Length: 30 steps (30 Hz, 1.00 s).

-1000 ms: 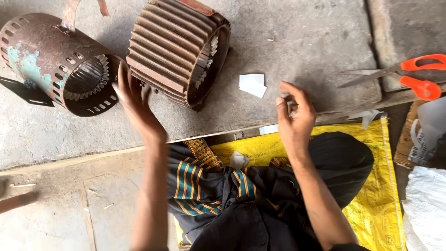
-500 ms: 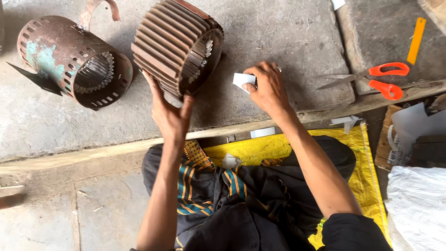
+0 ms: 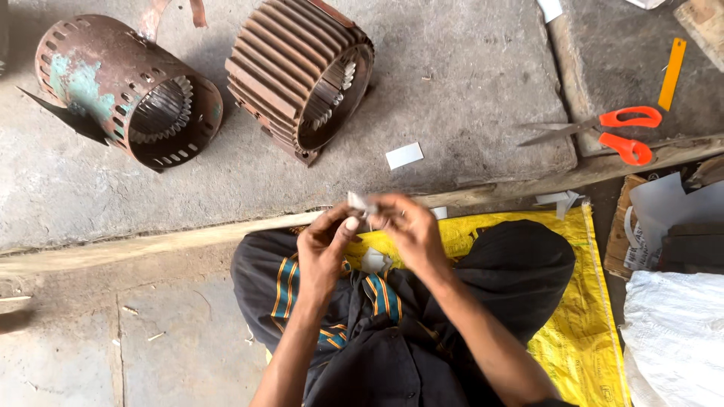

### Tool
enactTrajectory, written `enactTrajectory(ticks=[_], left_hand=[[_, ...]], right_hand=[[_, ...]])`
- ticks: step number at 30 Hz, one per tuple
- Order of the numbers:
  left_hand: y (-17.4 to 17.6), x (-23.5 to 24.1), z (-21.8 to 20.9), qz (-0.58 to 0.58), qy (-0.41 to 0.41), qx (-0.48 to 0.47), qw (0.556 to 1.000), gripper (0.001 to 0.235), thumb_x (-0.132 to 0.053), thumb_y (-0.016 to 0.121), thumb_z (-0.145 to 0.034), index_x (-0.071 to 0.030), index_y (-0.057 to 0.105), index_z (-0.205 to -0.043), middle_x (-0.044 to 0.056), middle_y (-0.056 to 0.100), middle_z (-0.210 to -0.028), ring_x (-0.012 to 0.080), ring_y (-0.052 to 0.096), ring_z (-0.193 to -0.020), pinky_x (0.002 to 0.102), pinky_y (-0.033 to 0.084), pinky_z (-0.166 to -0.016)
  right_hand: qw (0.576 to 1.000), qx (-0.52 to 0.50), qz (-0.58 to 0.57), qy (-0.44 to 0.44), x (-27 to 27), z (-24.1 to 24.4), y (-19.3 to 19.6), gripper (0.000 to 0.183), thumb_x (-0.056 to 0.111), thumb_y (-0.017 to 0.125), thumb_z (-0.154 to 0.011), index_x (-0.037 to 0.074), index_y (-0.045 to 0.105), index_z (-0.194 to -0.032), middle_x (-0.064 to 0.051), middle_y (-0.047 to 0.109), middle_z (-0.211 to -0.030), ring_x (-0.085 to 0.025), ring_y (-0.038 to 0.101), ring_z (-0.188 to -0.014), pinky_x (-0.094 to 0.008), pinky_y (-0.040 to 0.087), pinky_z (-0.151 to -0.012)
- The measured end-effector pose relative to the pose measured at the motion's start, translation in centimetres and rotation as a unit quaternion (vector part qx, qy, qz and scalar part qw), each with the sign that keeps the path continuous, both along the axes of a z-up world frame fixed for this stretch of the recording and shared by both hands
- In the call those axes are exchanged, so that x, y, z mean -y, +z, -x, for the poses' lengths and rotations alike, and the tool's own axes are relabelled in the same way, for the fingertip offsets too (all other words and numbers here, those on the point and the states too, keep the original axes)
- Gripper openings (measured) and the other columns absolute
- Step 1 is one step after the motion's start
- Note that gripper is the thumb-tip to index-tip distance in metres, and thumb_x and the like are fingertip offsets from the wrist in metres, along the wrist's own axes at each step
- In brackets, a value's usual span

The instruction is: The person prepares small white insulation strips by hand and inserts them individually into the slots of an electric motor stator core.

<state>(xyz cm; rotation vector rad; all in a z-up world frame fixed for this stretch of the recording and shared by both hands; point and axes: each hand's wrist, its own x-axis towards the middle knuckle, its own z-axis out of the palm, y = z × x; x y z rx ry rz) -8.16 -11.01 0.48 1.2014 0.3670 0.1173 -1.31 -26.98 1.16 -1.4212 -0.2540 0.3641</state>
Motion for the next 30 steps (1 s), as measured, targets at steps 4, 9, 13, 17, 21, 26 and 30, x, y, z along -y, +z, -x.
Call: enactTrajectory(ticks=[4, 9, 13, 17, 21, 26, 30], left_hand=[[-0.2, -0.6, 0.9, -0.007, 0.013, -0.025, 1.000, 0.041, -0.012, 0.078, -0.092, 0.003, 0.071, -0.129, 0.009, 0.077, -0.109, 0.0118, 0.067, -0.087, 0.028, 0.057, -0.079], [0.7, -0.2, 1.5, 0.064, -0.025, -0.020, 0.997, 0.049, -0.017, 0.083, -0.083, -0.002, 0.070, -0.127, 0.007, 0.076, -0.110, 0.0115, 0.070, -0.093, 0.030, 0.060, -0.085], [2.3, 0.6, 1.5, 0.084, -0.095, 0.096, 0.987, 0.045, -0.024, 0.088, -0.086, -0.001, 0.075, -0.122, 0.006, 0.069, -0.117, 0.0144, 0.066, -0.106, 0.031, 0.057, -0.092], [3.9, 1.8, 1.4, 0.095, -0.160, 0.111, 0.976, 0.051, -0.032, 0.089, -0.081, -0.003, 0.077, -0.120, 0.007, 0.069, -0.118, 0.0154, 0.066, -0.109, 0.031, 0.056, -0.095], [5.0, 3.7, 1.0, 0.107, -0.194, 0.109, 0.969, 0.050, -0.032, 0.090, -0.078, -0.003, 0.078, -0.117, 0.005, 0.067, -0.117, 0.0146, 0.064, -0.107, 0.031, 0.056, -0.092], [5.0, 5.8, 0.6, 0.091, -0.130, 0.122, 0.980, 0.035, -0.023, 0.089, -0.084, -0.003, 0.079, -0.111, 0.006, 0.067, -0.112, 0.0155, 0.064, -0.106, 0.031, 0.053, -0.094], [4.8, 6.5, 0.9, 0.109, -0.086, 0.101, 0.985, 0.033, -0.020, 0.091, -0.081, -0.002, 0.078, -0.106, 0.004, 0.066, -0.108, 0.0147, 0.063, -0.103, 0.031, 0.052, -0.094]], right_hand=[[0.994, 0.055, 0.095, 0.003, 0.0, 2.6, 1.1, 0.026, 0.013, 0.074, -0.096, 0.000, 0.073, -0.118, -0.012, 0.077, -0.116, -0.020, 0.074, -0.106, -0.032, 0.059, -0.092], [0.959, 0.227, 0.150, -0.082, 0.2, 4.2, 4.0, 0.023, 0.007, 0.075, -0.094, 0.002, 0.074, -0.117, -0.013, 0.075, -0.118, -0.025, 0.075, -0.108, -0.034, 0.059, -0.094], [0.943, 0.284, 0.138, -0.104, 1.2, 5.1, 7.1, 0.031, 0.008, 0.077, -0.090, 0.002, 0.070, -0.120, -0.014, 0.071, -0.121, -0.030, 0.070, -0.112, -0.038, 0.056, -0.097], [0.915, 0.355, 0.149, -0.120, 3.2, 6.0, 9.4, 0.028, 0.010, 0.079, -0.089, 0.007, 0.072, -0.116, -0.009, 0.070, -0.118, -0.026, 0.070, -0.107, -0.036, 0.057, -0.092], [0.860, 0.421, 0.230, -0.172, 4.5, 6.4, 10.2, 0.023, 0.010, 0.078, -0.090, 0.007, 0.073, -0.112, -0.010, 0.069, -0.116, -0.027, 0.068, -0.106, -0.038, 0.055, -0.091], [0.910, 0.316, 0.189, -0.190, 4.9, 6.5, 9.8, 0.017, 0.009, 0.076, -0.093, 0.007, 0.074, -0.110, -0.007, 0.073, -0.110, -0.022, 0.070, -0.106, -0.032, 0.058, -0.091], [0.991, 0.069, -0.029, -0.112, 5.7, 6.5, 9.5, 0.038, 0.011, 0.077, -0.089, -0.003, 0.064, -0.122, -0.013, 0.066, -0.119, -0.022, 0.069, -0.114, -0.032, 0.058, -0.098]])
